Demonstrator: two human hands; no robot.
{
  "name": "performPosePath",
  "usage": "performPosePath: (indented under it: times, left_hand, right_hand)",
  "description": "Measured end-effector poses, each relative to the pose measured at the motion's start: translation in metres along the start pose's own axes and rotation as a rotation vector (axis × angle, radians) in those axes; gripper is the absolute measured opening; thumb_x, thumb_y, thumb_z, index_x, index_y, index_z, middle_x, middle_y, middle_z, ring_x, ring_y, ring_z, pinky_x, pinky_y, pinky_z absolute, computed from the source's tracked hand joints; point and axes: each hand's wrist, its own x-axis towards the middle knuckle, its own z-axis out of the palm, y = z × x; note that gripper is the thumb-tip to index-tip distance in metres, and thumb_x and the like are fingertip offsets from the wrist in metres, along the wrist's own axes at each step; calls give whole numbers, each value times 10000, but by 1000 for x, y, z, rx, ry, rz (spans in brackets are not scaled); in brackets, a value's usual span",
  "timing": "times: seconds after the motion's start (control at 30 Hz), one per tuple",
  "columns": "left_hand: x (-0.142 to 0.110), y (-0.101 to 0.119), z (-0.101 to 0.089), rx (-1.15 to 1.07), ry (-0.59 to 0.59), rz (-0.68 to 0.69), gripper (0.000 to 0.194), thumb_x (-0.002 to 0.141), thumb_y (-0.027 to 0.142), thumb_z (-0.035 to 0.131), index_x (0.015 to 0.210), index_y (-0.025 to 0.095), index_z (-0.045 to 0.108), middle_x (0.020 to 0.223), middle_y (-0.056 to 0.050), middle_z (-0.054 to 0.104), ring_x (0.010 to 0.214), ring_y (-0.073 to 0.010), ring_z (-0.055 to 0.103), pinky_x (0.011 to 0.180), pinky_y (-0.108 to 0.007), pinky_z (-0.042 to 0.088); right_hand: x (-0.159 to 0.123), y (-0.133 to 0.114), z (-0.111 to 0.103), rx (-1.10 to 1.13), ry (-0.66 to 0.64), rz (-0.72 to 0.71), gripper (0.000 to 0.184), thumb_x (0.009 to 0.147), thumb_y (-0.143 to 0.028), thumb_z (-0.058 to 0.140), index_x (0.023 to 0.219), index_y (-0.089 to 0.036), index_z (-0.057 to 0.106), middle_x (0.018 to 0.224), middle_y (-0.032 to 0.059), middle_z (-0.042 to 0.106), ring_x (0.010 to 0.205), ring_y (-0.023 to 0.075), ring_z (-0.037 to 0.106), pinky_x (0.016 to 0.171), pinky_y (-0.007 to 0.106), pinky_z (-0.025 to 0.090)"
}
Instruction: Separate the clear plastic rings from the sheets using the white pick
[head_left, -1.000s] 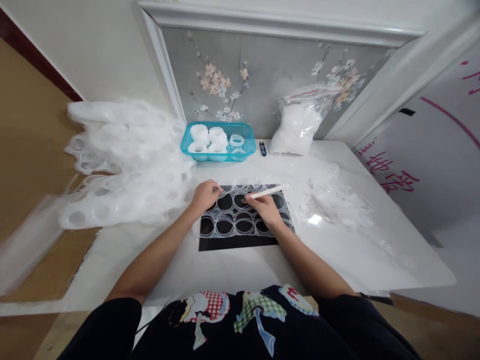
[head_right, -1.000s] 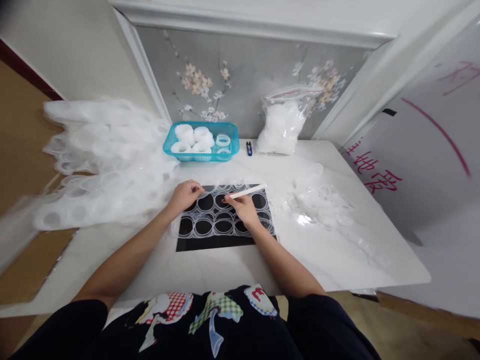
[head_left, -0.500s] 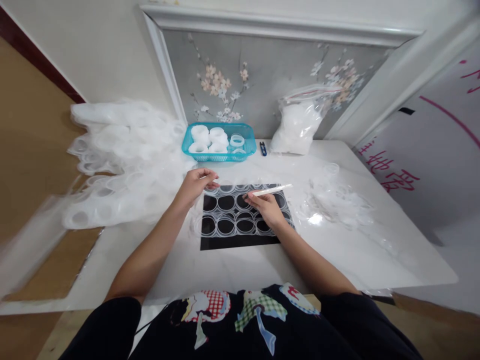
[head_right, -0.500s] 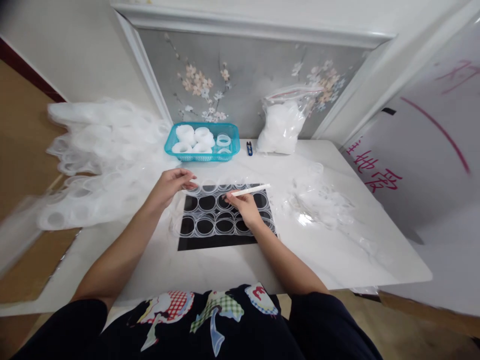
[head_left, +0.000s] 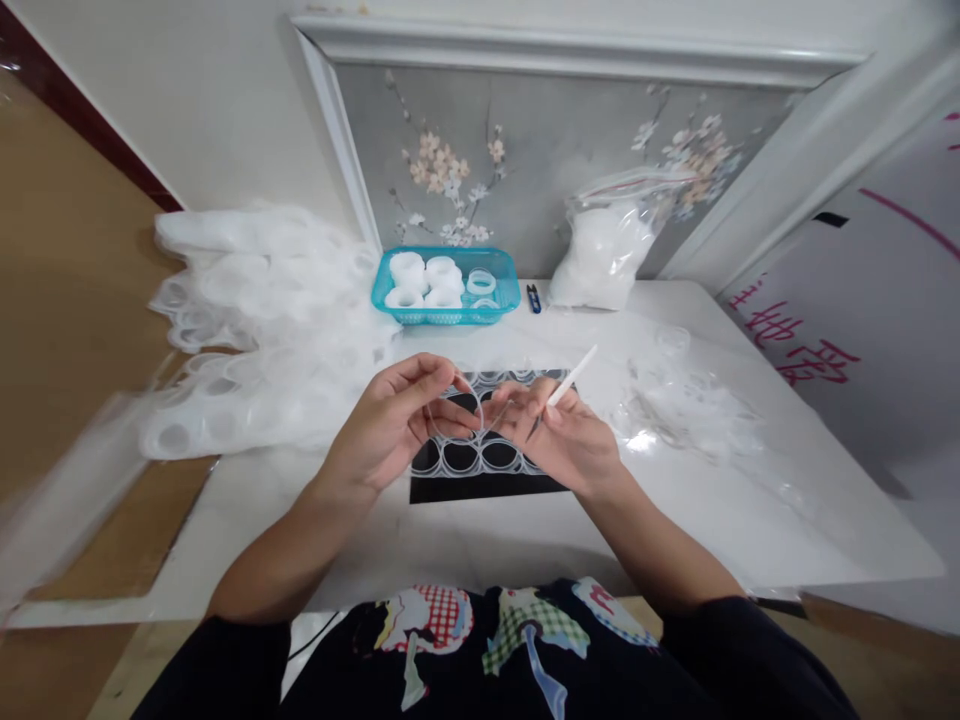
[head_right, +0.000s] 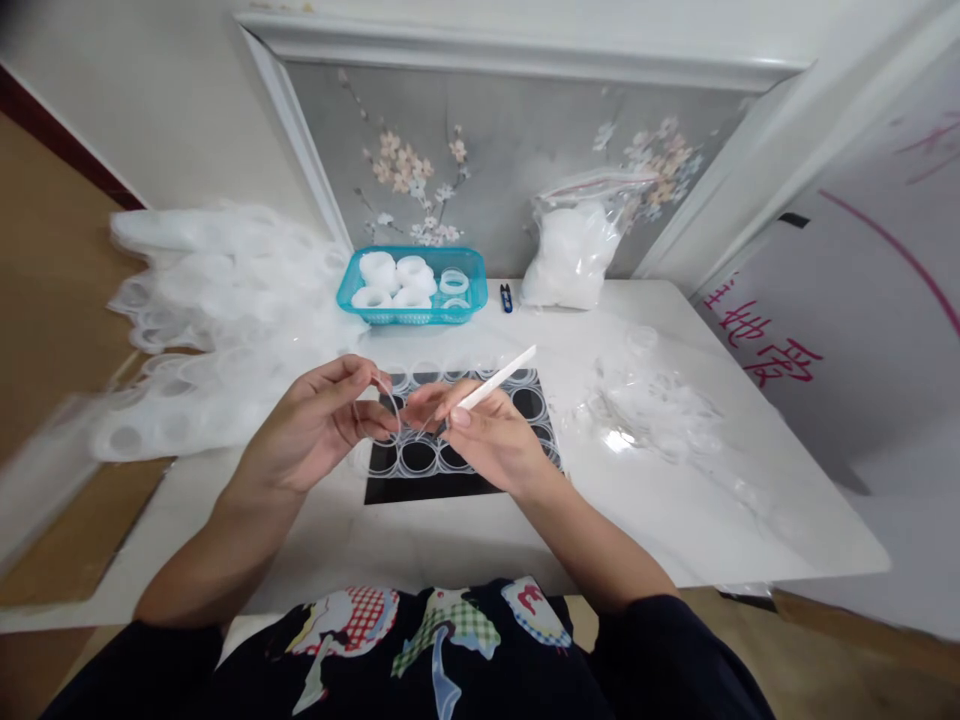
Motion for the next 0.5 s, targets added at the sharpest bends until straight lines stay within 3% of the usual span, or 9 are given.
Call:
performPosePath:
  times: [0.1,0.33,0.43,0.5]
  left_hand:
    - [2,-3,-1,-12,-13,-17,272,744,334,786,801,143,601,834,8,652,581,-133,680,532,-215,582]
    - [11,-11,-4,7,-36,-78,295,755,368,770,820,138,596,685,-9,643,580,-123,642,548,-214,538]
    - [17,-18,-6,33,-36,-88,324,754,395,753,864,134,596,832,-38,653,654,-123,630,607,-239,529]
    - [19,-21,-7,108,7,-22,368,752,419,738,954,144,598,1010,-67,639,828,-158,635,712,-263,530]
  right_hand:
    - [2,-1,5,-23,32,23,243,635,-457,804,635,-274,645,942,14,672,911,238,629,917,462,499]
    - [7,0,4,51,-19,16,209,673,-399,787,659,-260,632,925,4,648,843,203,625,821,415,515]
    - [7,0,2,91,16,58,247,626,-411,808,639,-259,614,911,-8,649,808,202,627,817,409,516]
    - [7,-1,-1,114,50,72,273,597,-427,819,636,-260,607,894,-14,649,783,197,623,818,404,519]
